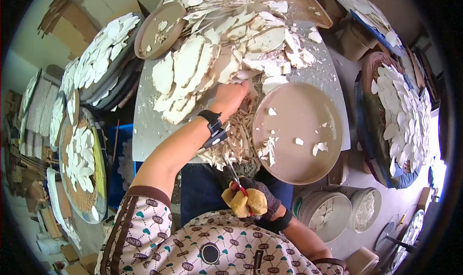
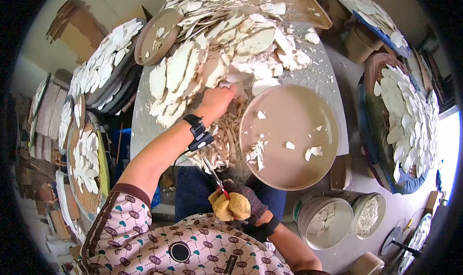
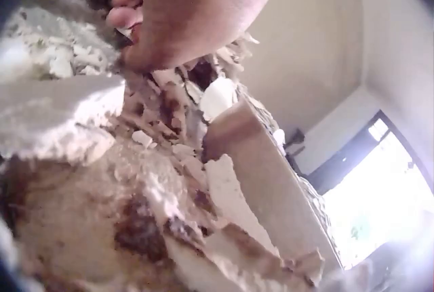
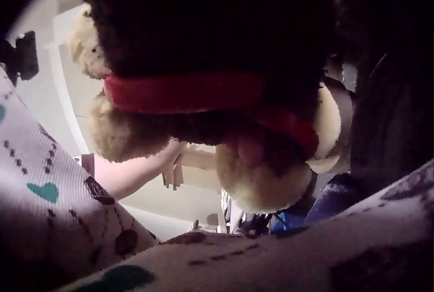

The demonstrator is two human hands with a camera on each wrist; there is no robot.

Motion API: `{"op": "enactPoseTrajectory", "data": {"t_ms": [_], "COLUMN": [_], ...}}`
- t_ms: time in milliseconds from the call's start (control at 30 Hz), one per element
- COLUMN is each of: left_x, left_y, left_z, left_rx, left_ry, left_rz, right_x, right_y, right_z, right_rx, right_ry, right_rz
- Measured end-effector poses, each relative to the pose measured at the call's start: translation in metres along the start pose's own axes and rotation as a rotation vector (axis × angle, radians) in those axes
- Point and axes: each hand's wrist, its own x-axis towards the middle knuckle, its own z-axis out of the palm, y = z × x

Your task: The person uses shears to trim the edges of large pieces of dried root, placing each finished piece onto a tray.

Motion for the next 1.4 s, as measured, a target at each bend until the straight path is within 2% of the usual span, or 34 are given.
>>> {"op": "enactPoseTrajectory", "data": {"t_ms": [33, 67, 133, 200, 233, 267, 367, 433, 500, 533, 567, 633, 667, 733, 800, 867, 933, 1000, 1100, 1200, 1300, 1333, 1400], "left_x": [-0.002, -0.004, -0.014, -0.030, -0.038, -0.044, -0.050, -0.030, 0.005, 0.027, 0.053, 0.105, 0.130, 0.175, 0.208, 0.237, 0.239, 0.233, 0.221, 0.200, 0.168, 0.152, 0.132], "left_y": [-0.001, -0.003, -0.007, -0.004, -0.003, -0.003, 0.008, 0.007, 0.004, -0.002, -0.008, -0.018, -0.024, -0.032, -0.028, -0.034, -0.027, -0.022, -0.020, -0.032, -0.040, -0.028, -0.048], "left_z": [-0.001, -0.002, -0.007, -0.015, -0.018, -0.018, -0.047, -0.068, -0.097, -0.104, -0.109, -0.112, -0.108, -0.092, -0.079, -0.058, -0.063, -0.063, -0.065, -0.070, -0.080, -0.104, -0.094], "left_rx": [-0.003, -0.008, -0.022, -0.072, -0.097, -0.122, -0.429, -0.570, -0.647, -0.673, -0.698, -0.622, -0.539, -0.373, -0.211, -0.092, -0.028, -0.019, 0.003, -0.119, -0.182, -0.333, -0.849], "left_ry": [0.012, 0.013, 0.010, 0.052, 0.077, 0.027, 0.012, 0.019, 0.080, 0.136, 0.193, 0.172, 0.188, 0.220, 0.132, 0.004, -0.058, -0.073, -0.035, 0.062, 0.304, 0.228, 0.241], "left_rz": [0.009, 0.028, 0.066, 0.050, 0.041, 0.018, -0.078, -0.117, -0.099, -0.079, -0.059, -0.101, -0.072, -0.015, -0.018, -0.037, -0.058, -0.044, -0.005, 0.089, 0.241, 0.098, -0.035], "right_x": [-0.002, -0.002, -0.004, -0.004, -0.002, 0.000, 0.003, 0.006, 0.007, 0.010, 0.010, 0.002, 0.000, -0.003, -0.004, 0.000, 0.000, 0.008, 0.001, -0.001, -0.002, -0.002, -0.005], "right_y": [0.001, 0.005, 0.005, 0.007, 0.009, 0.010, 0.015, 0.016, 0.030, 0.054, 0.053, 0.022, 0.015, 0.017, 0.018, 0.012, 0.031, 0.050, 0.034, 0.019, 0.011, 0.004, -0.007], "right_z": [-0.001, -0.003, 0.002, 0.006, 0.005, 0.005, 0.006, 0.010, 0.004, -0.008, -0.010, -0.004, -0.003, -0.011, -0.018, -0.026, -0.032, -0.030, -0.035, -0.033, -0.028, -0.025, -0.019], "right_rx": [-0.126, -0.096, 0.230, 0.383, 0.370, 0.367, 0.457, 0.694, 0.959, 1.069, 1.069, 0.556, 0.446, 0.337, 0.279, 0.124, -0.068, 0.143, 0.139, 0.106, 0.072, 0.041, -0.127], "right_ry": [0.013, -0.010, 0.014, 0.021, 0.013, 0.002, -0.010, 0.054, 0.008, -0.086, -0.132, -0.043, -0.015, -0.024, -0.054, -0.088, -0.017, 0.021, -0.037, -0.062, -0.069, -0.065, -0.055], "right_rz": [-0.040, -0.041, 0.092, 0.182, 0.203, 0.208, 0.226, 0.319, 0.376, 0.367, 0.336, 0.157, 0.117, 0.097, 0.062, -0.100, -0.115, 0.011, 0.015, -0.010, -0.031, -0.065, -0.178]}}
